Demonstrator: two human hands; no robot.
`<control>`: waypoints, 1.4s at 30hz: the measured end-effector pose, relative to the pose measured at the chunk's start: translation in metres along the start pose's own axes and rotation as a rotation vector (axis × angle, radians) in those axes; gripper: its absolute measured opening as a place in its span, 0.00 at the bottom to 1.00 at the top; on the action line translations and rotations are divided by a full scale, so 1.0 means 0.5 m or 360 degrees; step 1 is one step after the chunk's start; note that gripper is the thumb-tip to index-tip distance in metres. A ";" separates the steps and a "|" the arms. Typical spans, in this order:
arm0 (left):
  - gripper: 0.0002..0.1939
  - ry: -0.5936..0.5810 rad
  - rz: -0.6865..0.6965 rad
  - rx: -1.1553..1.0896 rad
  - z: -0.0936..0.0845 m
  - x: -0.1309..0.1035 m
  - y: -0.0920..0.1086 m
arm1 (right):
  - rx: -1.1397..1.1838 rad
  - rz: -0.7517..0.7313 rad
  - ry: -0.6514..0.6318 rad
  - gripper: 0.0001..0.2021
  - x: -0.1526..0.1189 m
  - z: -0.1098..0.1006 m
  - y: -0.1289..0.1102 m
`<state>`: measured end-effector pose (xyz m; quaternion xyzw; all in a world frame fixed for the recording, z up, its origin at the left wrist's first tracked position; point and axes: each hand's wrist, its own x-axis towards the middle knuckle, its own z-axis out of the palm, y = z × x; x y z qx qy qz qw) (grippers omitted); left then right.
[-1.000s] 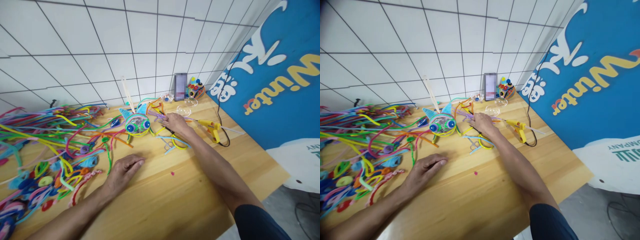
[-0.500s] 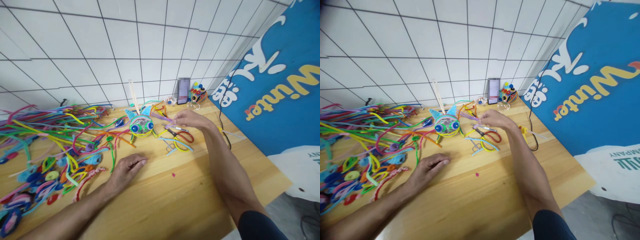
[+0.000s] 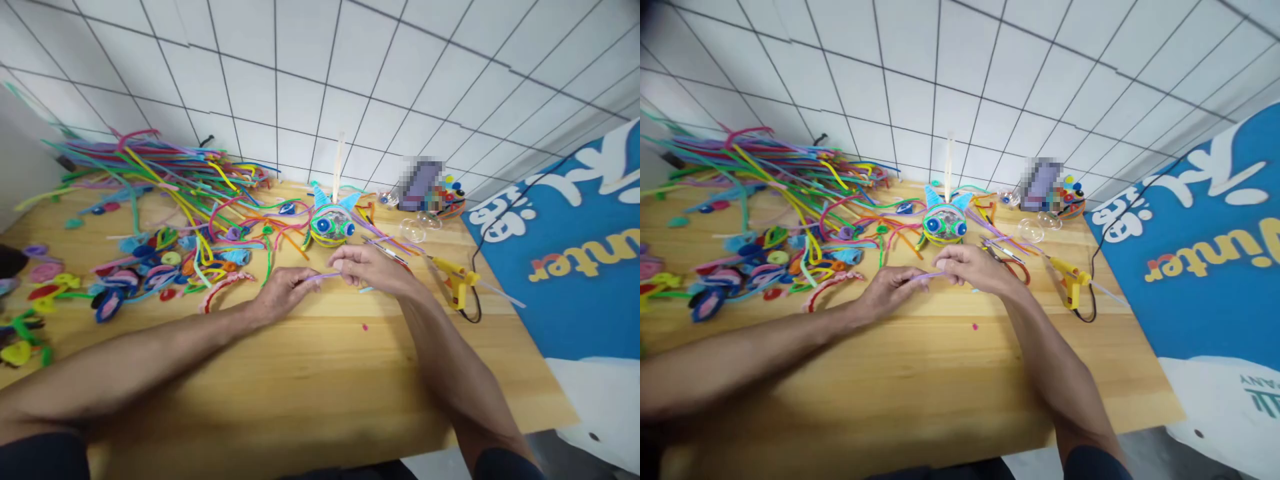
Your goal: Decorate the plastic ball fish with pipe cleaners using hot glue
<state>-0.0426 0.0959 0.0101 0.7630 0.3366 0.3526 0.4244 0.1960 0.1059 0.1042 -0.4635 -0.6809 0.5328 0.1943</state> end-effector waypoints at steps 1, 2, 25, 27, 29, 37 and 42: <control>0.20 -0.0009 -0.0006 -0.0009 0.000 0.000 0.000 | 0.0023 -0.0004 0.0056 0.14 -0.003 0.000 0.002; 0.21 -0.0022 -0.0015 -0.0014 0.000 0.000 0.000 | 0.0039 -0.0010 0.0112 0.15 -0.008 -0.001 0.004; 0.22 -0.0151 0.0199 0.0027 0.006 -0.004 0.018 | -0.0978 -0.0355 0.0956 0.09 -0.089 0.118 0.043; 0.18 -0.0129 0.0237 0.0014 0.009 -0.005 0.023 | -0.1056 -0.0315 0.0977 0.09 -0.084 0.133 0.040; 0.17 -0.0091 0.0240 0.0001 0.008 -0.005 0.027 | -0.1089 -0.0330 0.1073 0.08 -0.085 0.137 0.043; 0.25 -0.0292 0.0109 -0.0217 0.001 0.003 0.016 | -0.1219 -0.0730 0.1240 0.07 -0.108 0.124 0.070; 0.25 -0.0304 0.0027 -0.0211 0.005 0.010 0.006 | -0.1409 -0.0857 0.1321 0.08 -0.109 0.122 0.075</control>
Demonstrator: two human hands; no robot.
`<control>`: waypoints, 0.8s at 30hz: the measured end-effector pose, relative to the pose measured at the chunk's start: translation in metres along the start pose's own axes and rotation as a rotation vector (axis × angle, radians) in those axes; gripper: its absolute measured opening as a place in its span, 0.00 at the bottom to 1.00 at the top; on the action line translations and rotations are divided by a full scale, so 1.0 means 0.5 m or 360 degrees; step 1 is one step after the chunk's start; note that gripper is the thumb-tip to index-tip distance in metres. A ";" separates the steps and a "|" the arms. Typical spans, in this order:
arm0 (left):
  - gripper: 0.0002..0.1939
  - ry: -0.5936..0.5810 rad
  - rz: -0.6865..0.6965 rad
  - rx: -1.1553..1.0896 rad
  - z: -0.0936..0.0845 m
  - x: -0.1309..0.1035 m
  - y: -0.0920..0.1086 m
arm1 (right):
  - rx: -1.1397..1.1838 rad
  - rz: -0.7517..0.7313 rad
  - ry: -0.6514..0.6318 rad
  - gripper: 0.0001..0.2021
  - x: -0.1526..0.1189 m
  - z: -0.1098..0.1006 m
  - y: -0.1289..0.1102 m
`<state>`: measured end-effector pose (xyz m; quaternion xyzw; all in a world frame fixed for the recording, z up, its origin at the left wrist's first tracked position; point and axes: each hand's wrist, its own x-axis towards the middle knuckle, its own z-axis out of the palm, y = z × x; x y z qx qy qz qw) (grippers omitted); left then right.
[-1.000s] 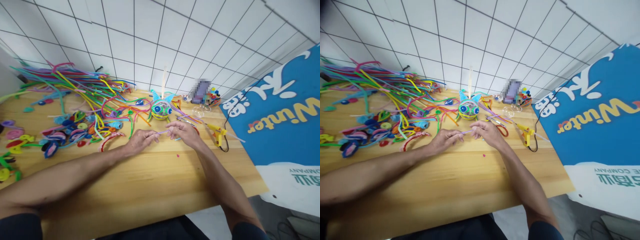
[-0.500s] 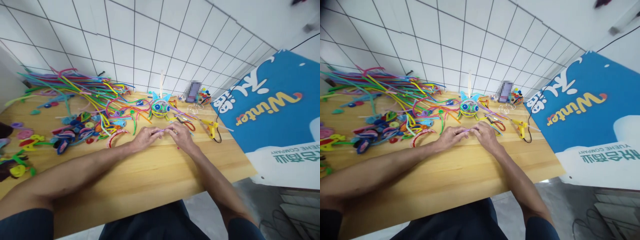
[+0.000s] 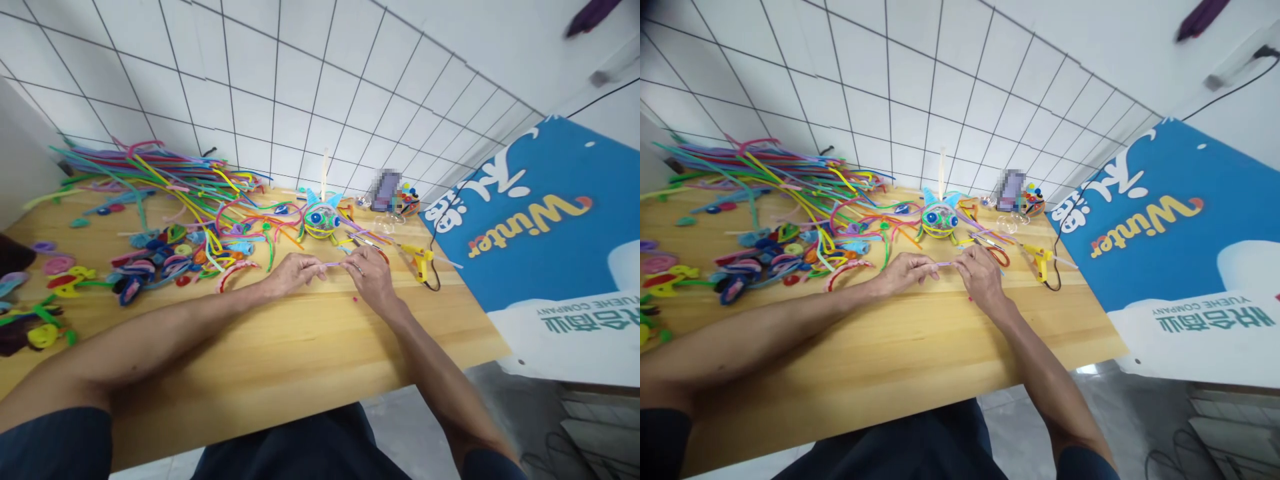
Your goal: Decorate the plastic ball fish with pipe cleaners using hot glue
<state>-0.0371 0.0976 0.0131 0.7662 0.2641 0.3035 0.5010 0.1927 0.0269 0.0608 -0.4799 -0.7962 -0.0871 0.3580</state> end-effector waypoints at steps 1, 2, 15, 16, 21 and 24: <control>0.25 0.0013 -0.0030 0.0016 0.000 0.000 0.000 | -0.0015 0.0000 0.0003 0.08 0.001 0.002 0.002; 0.25 0.0033 -0.0063 0.0032 0.000 0.000 0.000 | -0.0013 0.0012 -0.0008 0.09 0.003 0.004 0.004; 0.20 0.0326 0.0173 0.0689 0.004 -0.012 0.026 | 0.0056 -0.0107 -0.0203 0.10 0.028 0.009 -0.003; 0.18 0.0283 0.0178 0.0653 0.007 -0.011 0.031 | 0.0053 -0.0154 -0.0214 0.11 0.033 0.005 -0.007; 0.21 -0.0014 -0.0033 0.0534 -0.017 -0.011 0.062 | 0.0301 -0.0099 -0.0160 0.09 0.067 -0.052 0.035; 0.22 0.0153 -0.0076 0.0546 -0.064 -0.006 0.079 | 0.0477 0.0240 0.0008 0.06 0.084 -0.095 0.103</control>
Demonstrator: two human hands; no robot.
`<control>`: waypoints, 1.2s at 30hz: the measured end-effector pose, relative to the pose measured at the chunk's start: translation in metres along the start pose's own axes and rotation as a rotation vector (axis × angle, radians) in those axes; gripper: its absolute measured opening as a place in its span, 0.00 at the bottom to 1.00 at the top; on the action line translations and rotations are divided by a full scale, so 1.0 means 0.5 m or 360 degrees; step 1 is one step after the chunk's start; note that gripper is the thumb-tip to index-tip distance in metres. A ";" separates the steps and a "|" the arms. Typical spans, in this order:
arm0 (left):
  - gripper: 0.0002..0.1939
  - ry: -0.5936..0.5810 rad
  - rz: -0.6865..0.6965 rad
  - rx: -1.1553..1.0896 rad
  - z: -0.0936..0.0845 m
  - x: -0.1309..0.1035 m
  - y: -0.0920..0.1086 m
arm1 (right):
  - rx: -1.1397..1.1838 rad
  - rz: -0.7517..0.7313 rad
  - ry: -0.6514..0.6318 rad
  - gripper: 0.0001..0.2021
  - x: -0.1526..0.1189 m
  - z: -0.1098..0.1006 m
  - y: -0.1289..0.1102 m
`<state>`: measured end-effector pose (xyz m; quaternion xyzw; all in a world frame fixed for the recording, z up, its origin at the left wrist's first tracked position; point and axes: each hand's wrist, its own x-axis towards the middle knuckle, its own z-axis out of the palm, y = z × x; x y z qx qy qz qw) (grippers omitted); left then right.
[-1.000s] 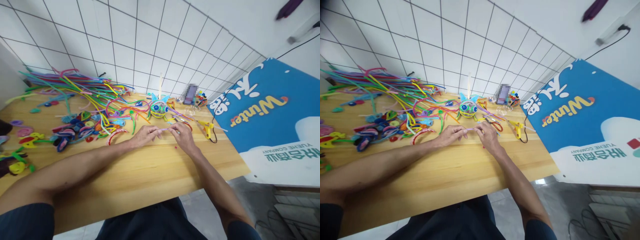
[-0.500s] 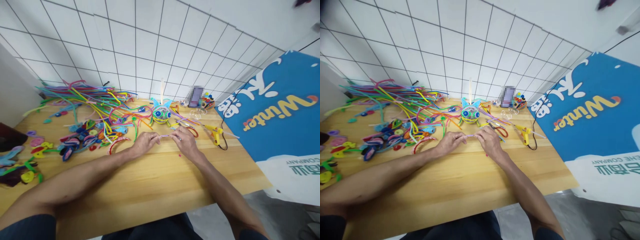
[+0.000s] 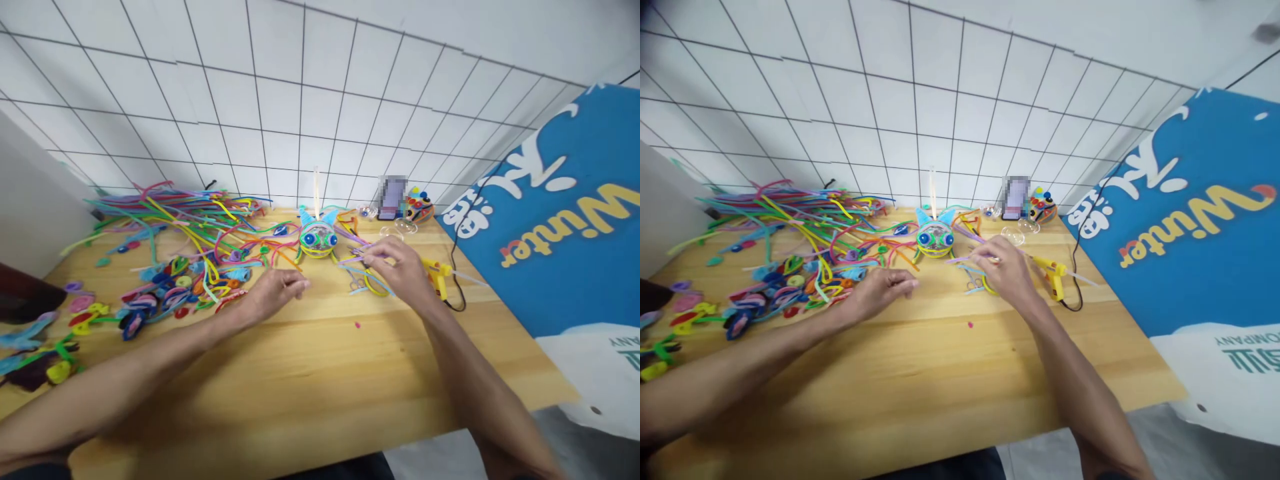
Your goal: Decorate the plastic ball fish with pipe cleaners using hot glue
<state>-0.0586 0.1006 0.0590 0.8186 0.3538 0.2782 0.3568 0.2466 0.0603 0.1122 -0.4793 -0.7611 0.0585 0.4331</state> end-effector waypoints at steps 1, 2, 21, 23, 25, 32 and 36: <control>0.22 0.0142 -0.0007 0.0039 -0.016 0.007 -0.003 | 0.0054 0.0098 0.0060 0.06 0.009 -0.015 0.017; 0.20 0.0301 0.0012 0.0070 -0.030 0.017 -0.008 | 0.0107 0.0185 0.0097 0.06 0.018 -0.025 0.032; 0.31 0.0828 0.0219 -0.0141 0.078 0.192 -0.115 | -0.0103 0.0061 -0.0080 0.06 0.175 0.140 0.085; 0.32 0.0797 0.0201 -0.0184 0.077 0.187 -0.112 | -0.0132 0.0034 -0.0097 0.06 0.174 0.146 0.086; 0.29 0.0754 0.0150 -0.0300 0.072 0.181 -0.106 | -0.0149 0.0021 -0.0108 0.06 0.174 0.149 0.087; 0.10 0.0734 -0.0116 -0.0763 0.041 0.186 -0.095 | -0.0177 0.0025 -0.0154 0.06 0.175 0.157 0.092; 0.10 0.0729 -0.0104 -0.0903 0.043 0.203 -0.112 | -0.0196 0.0007 -0.0166 0.06 0.173 0.162 0.093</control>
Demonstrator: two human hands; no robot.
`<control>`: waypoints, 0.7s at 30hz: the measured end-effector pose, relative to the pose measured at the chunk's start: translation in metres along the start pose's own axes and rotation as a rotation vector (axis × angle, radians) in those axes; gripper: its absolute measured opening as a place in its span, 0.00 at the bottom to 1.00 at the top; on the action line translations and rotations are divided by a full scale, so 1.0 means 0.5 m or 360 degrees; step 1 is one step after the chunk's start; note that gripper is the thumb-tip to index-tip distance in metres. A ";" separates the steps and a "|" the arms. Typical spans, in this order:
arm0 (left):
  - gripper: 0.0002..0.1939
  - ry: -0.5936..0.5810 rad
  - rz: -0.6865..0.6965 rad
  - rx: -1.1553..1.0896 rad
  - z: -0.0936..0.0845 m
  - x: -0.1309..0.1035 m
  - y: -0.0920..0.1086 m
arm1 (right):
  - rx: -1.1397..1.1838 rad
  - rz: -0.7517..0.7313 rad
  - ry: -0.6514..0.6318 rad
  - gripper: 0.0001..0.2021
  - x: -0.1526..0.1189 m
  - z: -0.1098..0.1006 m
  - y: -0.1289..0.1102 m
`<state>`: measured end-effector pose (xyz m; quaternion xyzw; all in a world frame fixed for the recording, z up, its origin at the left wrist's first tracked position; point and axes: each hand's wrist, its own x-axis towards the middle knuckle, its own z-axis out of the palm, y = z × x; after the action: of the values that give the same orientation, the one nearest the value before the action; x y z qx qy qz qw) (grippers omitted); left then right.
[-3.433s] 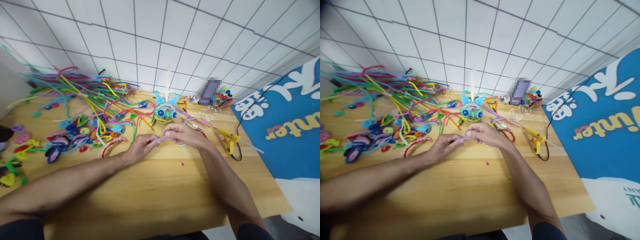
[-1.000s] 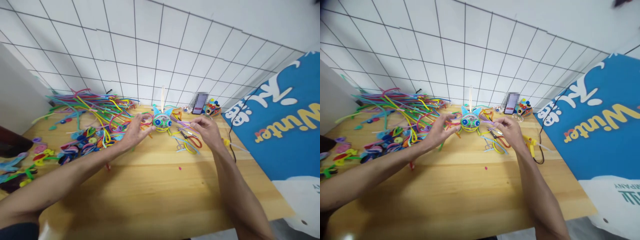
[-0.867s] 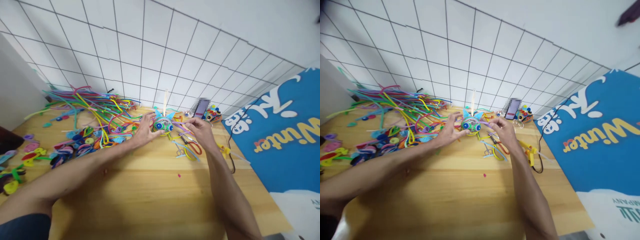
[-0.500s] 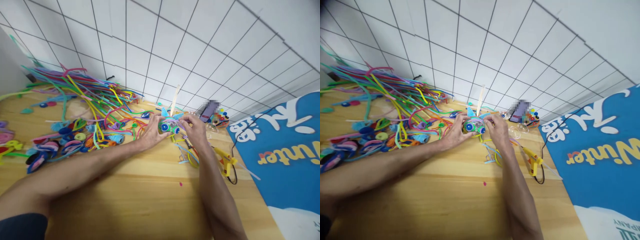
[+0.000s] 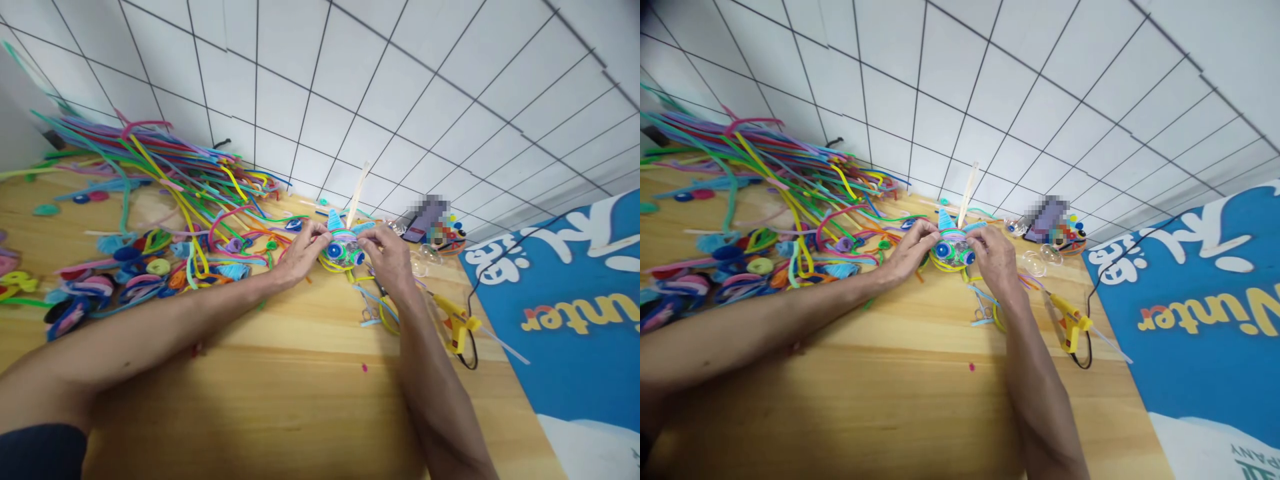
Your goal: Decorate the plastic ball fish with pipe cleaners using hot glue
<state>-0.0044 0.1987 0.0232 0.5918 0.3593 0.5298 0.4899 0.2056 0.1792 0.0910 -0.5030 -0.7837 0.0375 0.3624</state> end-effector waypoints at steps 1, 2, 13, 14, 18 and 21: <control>0.11 -0.0004 -0.0001 -0.0026 0.001 0.002 -0.005 | -0.0004 -0.0009 0.0001 0.06 0.000 0.001 0.000; 0.12 -0.0006 -0.0008 -0.0048 0.002 0.004 -0.009 | -0.0006 -0.0020 -0.0001 0.06 0.000 0.002 0.001; 0.14 0.0001 -0.0035 -0.0145 0.005 0.016 -0.012 | -0.0036 0.0006 -0.0013 0.06 -0.001 0.003 0.003; 0.14 0.0005 -0.0036 -0.0141 0.005 0.015 -0.011 | -0.0038 0.0004 -0.0007 0.06 -0.002 0.004 0.003; 0.15 0.0003 -0.0038 -0.0140 0.004 0.013 -0.009 | -0.0062 -0.0010 0.0036 0.06 -0.004 0.007 -0.001; 0.16 0.0000 -0.0035 -0.0138 0.005 0.013 -0.008 | -0.0082 0.0013 0.0072 0.06 -0.006 0.010 -0.004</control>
<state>-0.0005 0.2054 0.0212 0.5660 0.3426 0.5395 0.5208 0.2017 0.1770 0.0868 -0.5160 -0.7740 0.0073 0.3669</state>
